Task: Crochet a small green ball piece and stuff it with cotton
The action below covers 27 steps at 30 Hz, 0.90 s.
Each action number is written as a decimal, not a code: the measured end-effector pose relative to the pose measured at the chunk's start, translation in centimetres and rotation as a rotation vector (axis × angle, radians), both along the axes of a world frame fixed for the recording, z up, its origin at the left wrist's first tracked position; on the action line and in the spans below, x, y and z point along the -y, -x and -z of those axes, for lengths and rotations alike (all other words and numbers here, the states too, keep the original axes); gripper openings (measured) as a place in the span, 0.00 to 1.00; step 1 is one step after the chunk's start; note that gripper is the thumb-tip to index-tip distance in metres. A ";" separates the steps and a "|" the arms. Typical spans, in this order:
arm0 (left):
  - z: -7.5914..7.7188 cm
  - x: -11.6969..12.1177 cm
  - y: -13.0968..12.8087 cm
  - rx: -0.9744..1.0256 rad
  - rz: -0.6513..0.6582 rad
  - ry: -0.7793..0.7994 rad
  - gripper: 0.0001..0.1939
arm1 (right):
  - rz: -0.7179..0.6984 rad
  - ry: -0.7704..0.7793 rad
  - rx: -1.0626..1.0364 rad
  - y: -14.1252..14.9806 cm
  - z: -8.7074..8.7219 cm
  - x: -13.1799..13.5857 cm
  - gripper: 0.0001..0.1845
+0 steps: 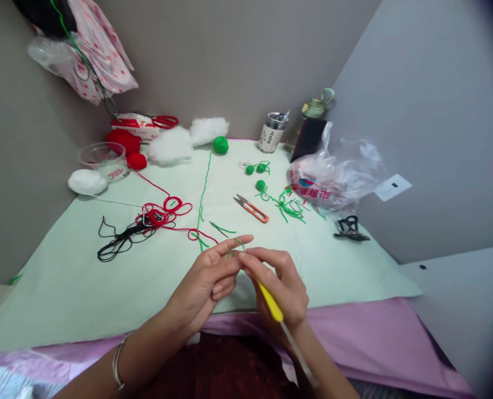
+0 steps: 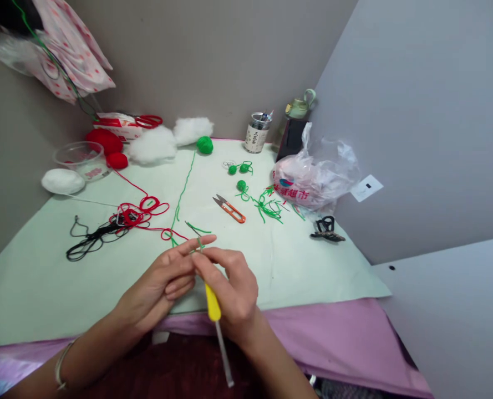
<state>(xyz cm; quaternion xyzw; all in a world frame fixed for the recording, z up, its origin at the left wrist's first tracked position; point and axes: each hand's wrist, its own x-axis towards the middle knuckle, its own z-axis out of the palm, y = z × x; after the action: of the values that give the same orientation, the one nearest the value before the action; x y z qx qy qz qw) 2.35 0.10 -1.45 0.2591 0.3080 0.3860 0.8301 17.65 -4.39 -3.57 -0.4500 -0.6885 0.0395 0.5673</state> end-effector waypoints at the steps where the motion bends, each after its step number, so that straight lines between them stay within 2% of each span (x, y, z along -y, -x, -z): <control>1: 0.0 -0.2 0.1 0.035 0.017 0.027 0.18 | 0.007 0.021 -0.051 -0.1 -0.1 0.0 0.17; 4: 0.0 -0.5 0.4 0.071 -0.026 0.027 0.16 | -0.039 0.168 -0.396 -0.5 -0.5 -0.3 0.13; 6: 0.0 -0.4 0.3 0.030 -0.050 -0.020 0.17 | -0.121 0.241 -0.524 -0.5 -0.7 -0.5 0.12; 10: 0.1 0.2 0.0 -0.107 -0.059 -0.107 0.17 | -0.155 0.339 -0.509 -0.4 -0.6 -0.6 0.10; 16: 0.5 0.4 0.4 -0.193 -0.074 -0.210 0.15 | -0.219 0.383 -0.684 -0.6 -0.1 -0.4 0.12; 18: 0.6 0.4 0.4 -0.219 -0.079 -0.219 0.15 | -0.208 0.367 -0.654 -0.6 -0.2 -0.3 0.13; 21: 0.8 0.4 0.4 -0.277 -0.099 -0.273 0.15 | -0.113 0.316 -0.463 -0.5 -0.6 0.1 0.13; 27: 1.0 0.8 0.2 -0.448 -0.182 -0.397 0.14 | -0.035 -0.018 0.034 0.2 -0.8 0.5 0.13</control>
<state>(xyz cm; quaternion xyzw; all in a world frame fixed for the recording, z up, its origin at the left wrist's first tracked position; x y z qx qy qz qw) 2.16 -0.71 -2.41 0.4659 0.4238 0.4446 0.6369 17.46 -4.93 -2.79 -0.4333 -0.7061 0.0359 0.5589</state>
